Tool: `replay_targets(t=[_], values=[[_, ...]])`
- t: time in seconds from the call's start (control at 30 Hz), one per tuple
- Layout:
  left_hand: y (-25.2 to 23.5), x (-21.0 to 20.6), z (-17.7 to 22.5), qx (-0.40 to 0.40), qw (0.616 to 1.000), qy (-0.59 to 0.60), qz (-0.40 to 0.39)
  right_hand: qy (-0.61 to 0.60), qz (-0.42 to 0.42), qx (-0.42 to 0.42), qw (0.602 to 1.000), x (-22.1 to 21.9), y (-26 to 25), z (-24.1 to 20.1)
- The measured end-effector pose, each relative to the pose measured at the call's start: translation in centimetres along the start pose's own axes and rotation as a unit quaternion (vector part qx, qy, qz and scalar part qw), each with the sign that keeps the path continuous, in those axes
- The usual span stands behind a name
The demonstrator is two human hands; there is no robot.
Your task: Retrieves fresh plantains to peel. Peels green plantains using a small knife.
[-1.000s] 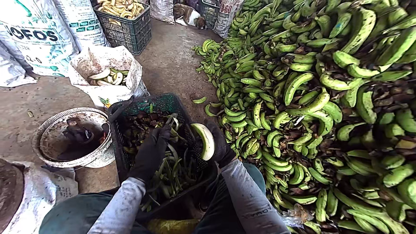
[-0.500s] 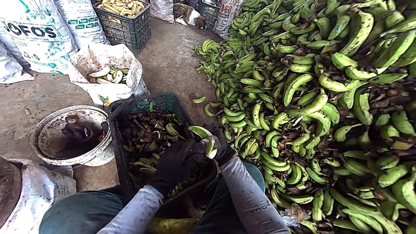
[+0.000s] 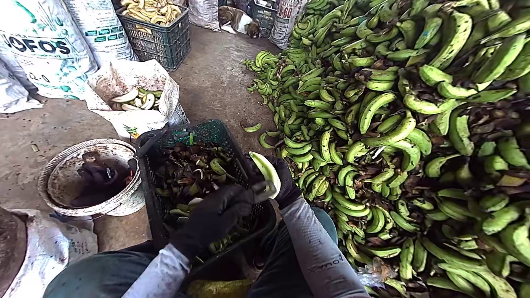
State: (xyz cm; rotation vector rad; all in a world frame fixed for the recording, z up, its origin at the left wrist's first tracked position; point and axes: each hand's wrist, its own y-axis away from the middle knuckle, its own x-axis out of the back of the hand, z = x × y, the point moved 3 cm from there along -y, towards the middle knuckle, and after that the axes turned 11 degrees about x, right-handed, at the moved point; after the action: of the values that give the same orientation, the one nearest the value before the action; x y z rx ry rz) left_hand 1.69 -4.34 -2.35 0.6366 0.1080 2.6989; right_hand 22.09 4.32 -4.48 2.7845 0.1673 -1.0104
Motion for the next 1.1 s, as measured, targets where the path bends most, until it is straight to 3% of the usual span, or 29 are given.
replay_targets(t=[0.1, 0.23, 0.37, 0.43, 0.53, 0.6, 0.67, 0.7, 0.77, 0.83, 0.87, 0.93, 1.0, 1.07, 1.1], values=[[-0.7, -1.9, -0.1, 0.016, 0.998, -0.054, 0.027, -0.024, -0.052, -0.038, 0.998, -0.7, 0.4, 0.8], [-2.6, -0.4, -1.1, 0.073, 0.975, -0.123, 0.173, 0.017, -0.036, -0.038, 0.998, -1.2, 0.9, 1.8], [-3.4, 3.4, -2.3, 0.137, 0.952, -0.064, 0.265, -0.063, -0.054, -0.12, 0.989, -1.0, 1.1, 2.1], [-3.0, 4.2, -2.3, 0.131, 0.956, -0.023, 0.263, -0.047, -0.038, -0.091, 0.994, -1.1, 1.3, 1.8], [-2.5, 3.6, -2.5, 0.134, 0.961, 0.106, 0.219, 0.152, 0.008, 0.072, 0.986, -1.7, 1.6, 1.3], [-2.5, 2.7, -3.4, 0.151, 0.951, 0.225, 0.149, 0.353, 0.036, 0.157, 0.922, -2.4, 2.1, 1.0], [-2.8, 1.7, -4.3, 0.192, 0.929, 0.305, 0.078, 0.453, 0.051, 0.184, 0.871, -3.6, 2.3, 1.5], [-2.7, 1.7, -4.6, 0.227, 0.932, 0.273, 0.069, 0.478, 0.048, 0.194, 0.855, -4.1, 2.3, 2.0], [-2.2, 2.6, -4.4, 0.298, 0.948, 0.041, 0.103, 0.513, 0.027, 0.209, 0.832, -4.9, 2.4, 2.5], [-1.7, 4.2, -3.8, 0.334, 0.912, -0.183, 0.149, 0.541, 0.03, 0.214, 0.813, -5.0, 2.4, 2.6], [-1.3, 5.1, -3.9, 0.336, 0.902, -0.211, 0.169, 0.551, 0.035, 0.214, 0.806, -5.0, 2.2, 2.7], [-0.6, 6.4, -4.1, 0.281, 0.927, -0.099, 0.228, 0.559, 0.026, 0.224, 0.798, -5.4, 2.0, 3.0], [-0.1, 6.1, -4.3, 0.195, 0.937, 0.172, 0.231, 0.565, -0.022, 0.254, 0.784, -6.6, 1.5, 4.1], [0.1, 5.0, -4.0, 0.145, 0.883, 0.418, 0.154, 0.573, -0.086, 0.274, 0.768, -9.1, 1.6, 5.9], [0.5, 4.9, -3.7, 0.143, 0.859, 0.471, 0.14, 0.573, -0.119, 0.285, 0.759, -10.8, 1.8, 6.5]])
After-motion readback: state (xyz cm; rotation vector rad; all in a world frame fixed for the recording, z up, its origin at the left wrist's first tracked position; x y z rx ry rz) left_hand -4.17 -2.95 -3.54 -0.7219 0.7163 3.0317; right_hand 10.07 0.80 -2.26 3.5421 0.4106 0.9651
